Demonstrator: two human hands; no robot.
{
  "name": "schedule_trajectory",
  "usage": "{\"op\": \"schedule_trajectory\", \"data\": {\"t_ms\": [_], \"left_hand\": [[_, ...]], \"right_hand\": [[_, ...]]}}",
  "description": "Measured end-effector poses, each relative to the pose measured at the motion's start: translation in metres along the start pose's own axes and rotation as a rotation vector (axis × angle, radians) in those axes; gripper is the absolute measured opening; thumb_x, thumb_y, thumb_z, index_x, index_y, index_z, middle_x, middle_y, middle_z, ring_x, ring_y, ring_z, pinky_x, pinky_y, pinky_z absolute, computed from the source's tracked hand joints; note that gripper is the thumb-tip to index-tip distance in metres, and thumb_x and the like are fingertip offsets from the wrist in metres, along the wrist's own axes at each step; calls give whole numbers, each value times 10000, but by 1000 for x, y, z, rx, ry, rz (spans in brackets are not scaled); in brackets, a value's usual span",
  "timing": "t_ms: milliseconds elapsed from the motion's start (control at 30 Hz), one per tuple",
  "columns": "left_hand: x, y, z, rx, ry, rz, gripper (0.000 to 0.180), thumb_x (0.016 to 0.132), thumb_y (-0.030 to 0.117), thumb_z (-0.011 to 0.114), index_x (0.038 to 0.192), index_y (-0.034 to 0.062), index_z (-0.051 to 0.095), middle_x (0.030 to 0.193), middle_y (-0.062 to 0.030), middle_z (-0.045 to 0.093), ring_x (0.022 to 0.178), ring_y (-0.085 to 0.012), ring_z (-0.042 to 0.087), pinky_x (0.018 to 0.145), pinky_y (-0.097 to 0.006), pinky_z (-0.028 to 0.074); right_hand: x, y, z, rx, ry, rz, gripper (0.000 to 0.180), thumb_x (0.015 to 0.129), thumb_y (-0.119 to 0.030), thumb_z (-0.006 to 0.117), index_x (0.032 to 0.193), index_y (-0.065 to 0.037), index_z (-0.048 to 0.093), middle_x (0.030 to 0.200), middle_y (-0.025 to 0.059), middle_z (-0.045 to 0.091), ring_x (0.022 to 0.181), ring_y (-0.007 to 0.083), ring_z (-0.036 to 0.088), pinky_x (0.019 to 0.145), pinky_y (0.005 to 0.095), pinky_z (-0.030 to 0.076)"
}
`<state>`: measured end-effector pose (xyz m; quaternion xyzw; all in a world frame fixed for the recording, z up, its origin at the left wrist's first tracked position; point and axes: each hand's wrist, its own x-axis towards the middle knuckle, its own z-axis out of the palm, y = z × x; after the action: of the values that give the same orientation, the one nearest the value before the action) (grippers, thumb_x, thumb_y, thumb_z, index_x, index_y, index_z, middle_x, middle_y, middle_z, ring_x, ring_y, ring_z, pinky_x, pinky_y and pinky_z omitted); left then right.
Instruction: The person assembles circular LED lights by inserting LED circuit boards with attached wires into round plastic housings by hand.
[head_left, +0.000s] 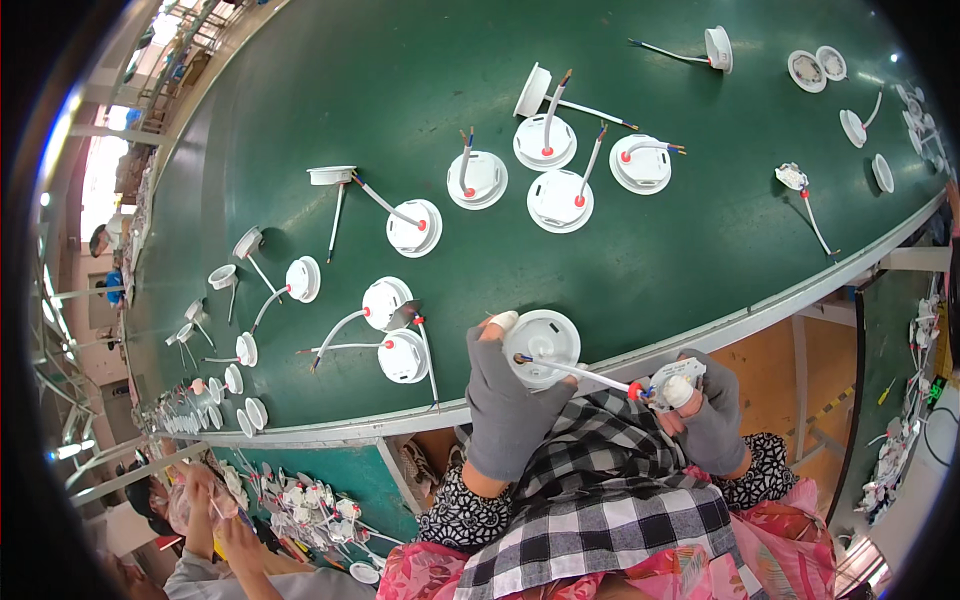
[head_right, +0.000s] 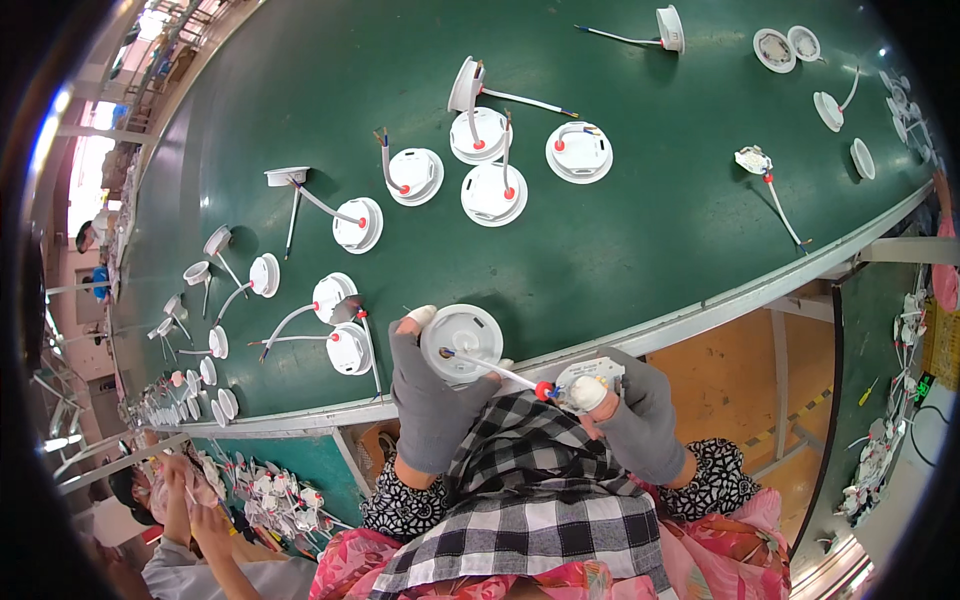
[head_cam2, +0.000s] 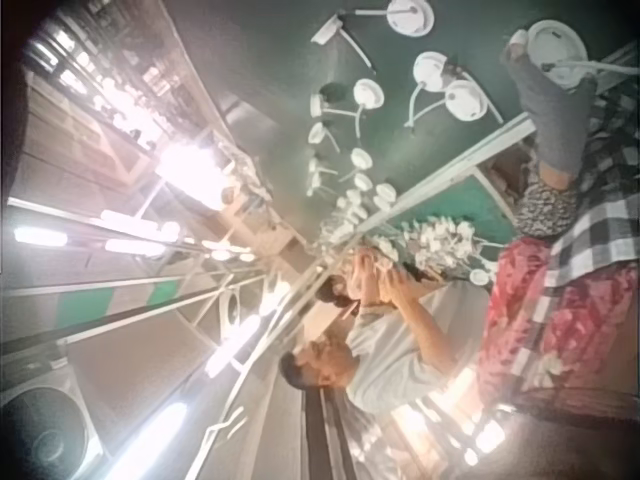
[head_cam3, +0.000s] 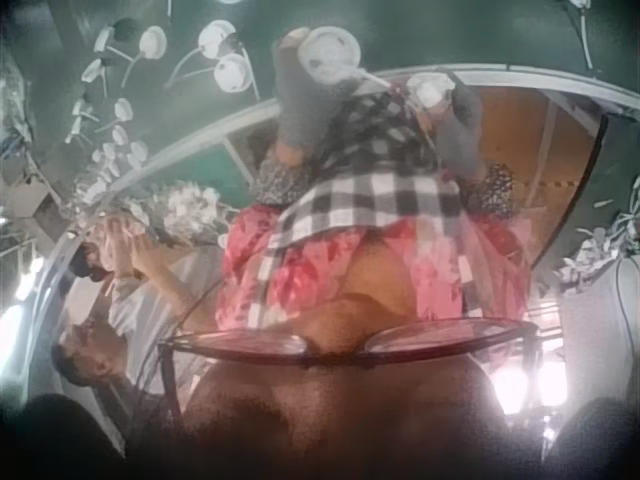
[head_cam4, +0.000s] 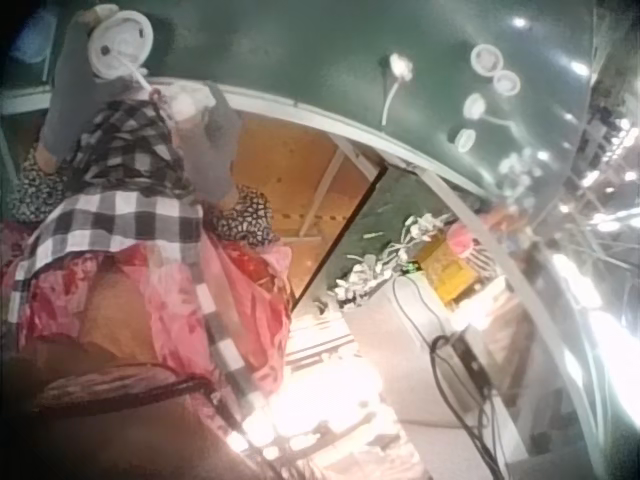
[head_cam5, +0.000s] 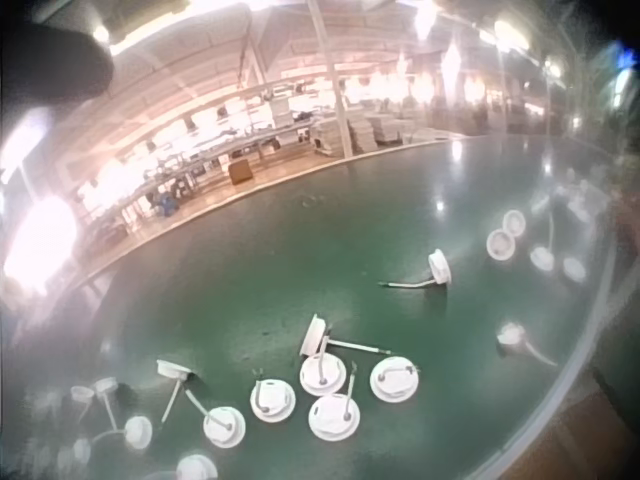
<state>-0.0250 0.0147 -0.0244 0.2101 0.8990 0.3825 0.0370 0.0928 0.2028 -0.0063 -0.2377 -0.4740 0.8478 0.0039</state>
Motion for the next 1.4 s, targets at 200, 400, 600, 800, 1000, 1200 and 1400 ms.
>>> {"op": "schedule_trajectory", "data": {"t_ms": [200,400,600,800,1000,1200,1400], "left_hand": [[-4,0,1,87,-5,-38,883,602,228,937,1278,8,413,1149,-155,511,1023,-303,595,878,-387,507],[-3,5,0,157,-1,-37,848,600,219,933,1256,11,438,1136,-148,522,1024,-292,593,871,-384,501],[-6,16,3,182,-47,91,846,620,319,910,1262,11,453,1082,-147,530,989,-345,528,890,-453,406],[-21,32,-5,-112,-321,-232,851,674,291,911,1293,0,405,1262,-184,530,1214,-264,557,1018,-389,465],[-6,12,-39,-554,-774,-238,684,877,70,716,1430,-31,328,1340,-190,571,1202,-214,598,1003,-344,480],[-17,-6,-47,-471,-800,-335,404,960,62,583,1339,-26,472,1192,-158,663,1058,-204,658,929,-317,490],[-30,-8,-35,-488,-692,-197,285,953,67,611,1226,7,559,1141,-118,677,990,-175,655,892,-311,500]], "right_hand": [[5,-17,-5,-427,-205,-184,253,907,-231,667,942,19,670,733,50,640,572,117,563,525,265,419],[8,-29,-6,-658,-266,-264,264,860,-245,680,862,19,688,659,78,616,574,147,582,544,283,439],[23,-21,7,-651,-215,-118,286,926,-281,622,1032,-28,703,690,103,628,575,187,613,550,311,446],[37,3,13,-404,-212,49,331,942,-308,620,1083,-13,672,846,55,695,734,61,592,674,253,494],[36,-4,3,-366,-286,143,328,927,-298,632,1095,-19,672,870,78,705,794,74,613,714,273,499],[29,-14,7,-512,-281,45,327,897,-264,653,1142,-49,686,904,117,720,805,128,669,713,289,514],[23,-5,8,-710,-210,-125,353,870,-283,686,1158,-79,700,914,119,716,815,230,665,882,343,473]]}}
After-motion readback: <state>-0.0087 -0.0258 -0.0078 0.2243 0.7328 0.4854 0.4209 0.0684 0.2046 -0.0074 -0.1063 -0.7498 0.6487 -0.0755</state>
